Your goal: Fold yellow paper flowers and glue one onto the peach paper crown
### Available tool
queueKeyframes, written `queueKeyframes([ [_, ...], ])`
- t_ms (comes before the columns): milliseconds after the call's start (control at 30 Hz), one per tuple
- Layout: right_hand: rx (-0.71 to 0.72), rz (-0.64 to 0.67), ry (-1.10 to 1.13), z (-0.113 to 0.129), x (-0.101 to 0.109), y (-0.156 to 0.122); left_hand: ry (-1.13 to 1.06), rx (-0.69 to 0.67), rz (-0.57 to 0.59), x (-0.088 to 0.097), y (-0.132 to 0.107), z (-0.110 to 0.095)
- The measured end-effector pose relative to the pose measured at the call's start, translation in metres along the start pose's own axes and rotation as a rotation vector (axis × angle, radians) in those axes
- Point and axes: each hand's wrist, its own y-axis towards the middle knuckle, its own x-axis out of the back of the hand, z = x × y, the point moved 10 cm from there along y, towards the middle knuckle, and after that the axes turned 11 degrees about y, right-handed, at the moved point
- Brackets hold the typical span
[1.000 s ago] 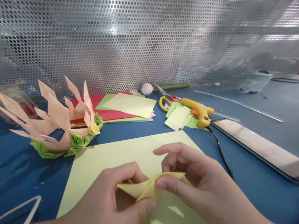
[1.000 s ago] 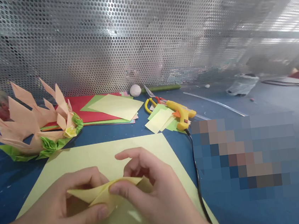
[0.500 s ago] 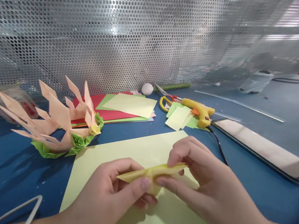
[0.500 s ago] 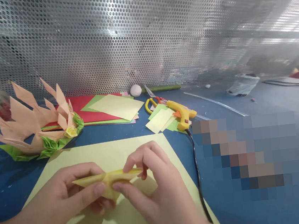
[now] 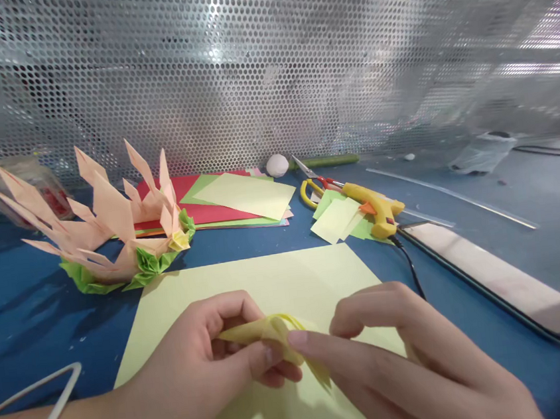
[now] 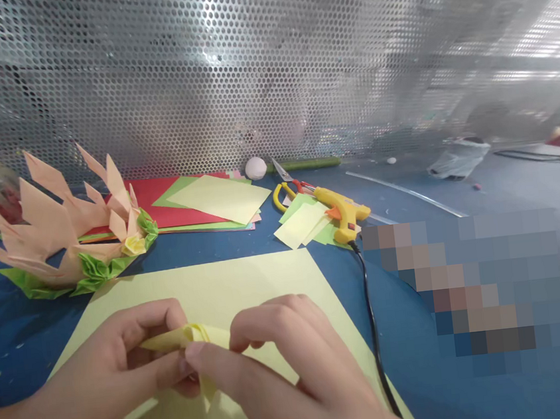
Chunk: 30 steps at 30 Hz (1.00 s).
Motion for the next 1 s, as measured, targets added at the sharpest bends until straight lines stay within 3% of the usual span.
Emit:
queueKeyframes([
  [133, 0.037, -0.091, -0.096, 0.001, 0.008, 0.003, 0.032, 0.006, 0.010, 0.000, 0.003, 0.001],
  [267, 0.219, -0.063, -0.293, 0.015, 0.009, 0.003, 0.101, 0.040, 0.001, 0.003, 0.003, 0.003],
  [367, 0.201, -0.057, -0.257, 0.015, 0.008, 0.005, 0.080, 0.016, 0.016, 0.002, 0.001, -0.002],
  [500, 0.213, 0.113, 0.065, 0.020, -0.007, 0.019, 0.005, 0.008, 0.025, 0.001, 0.001, -0.005],
  [533, 0.195, 0.244, 0.077, 0.019, -0.019, 0.020, 0.004, 0.010, 0.025, 0.001, 0.001, -0.005],
  [633, 0.160, 0.337, 0.091, 0.016, -0.023, 0.022, 0.028, 0.020, 0.028, 0.002, 0.002, -0.003],
  [733, 0.148, 0.304, 0.131, 0.011, -0.018, 0.016, 0.030, 0.032, 0.058, 0.001, 0.003, 0.000],
  [800, 0.229, 0.175, 0.175, 0.012, -0.008, 0.011, 0.025, 0.031, 0.086, -0.001, 0.003, 0.000],
  [1000, 0.275, 0.143, 0.175, 0.008, -0.015, 0.003, 0.012, 0.043, 0.103, -0.001, 0.004, 0.002],
])
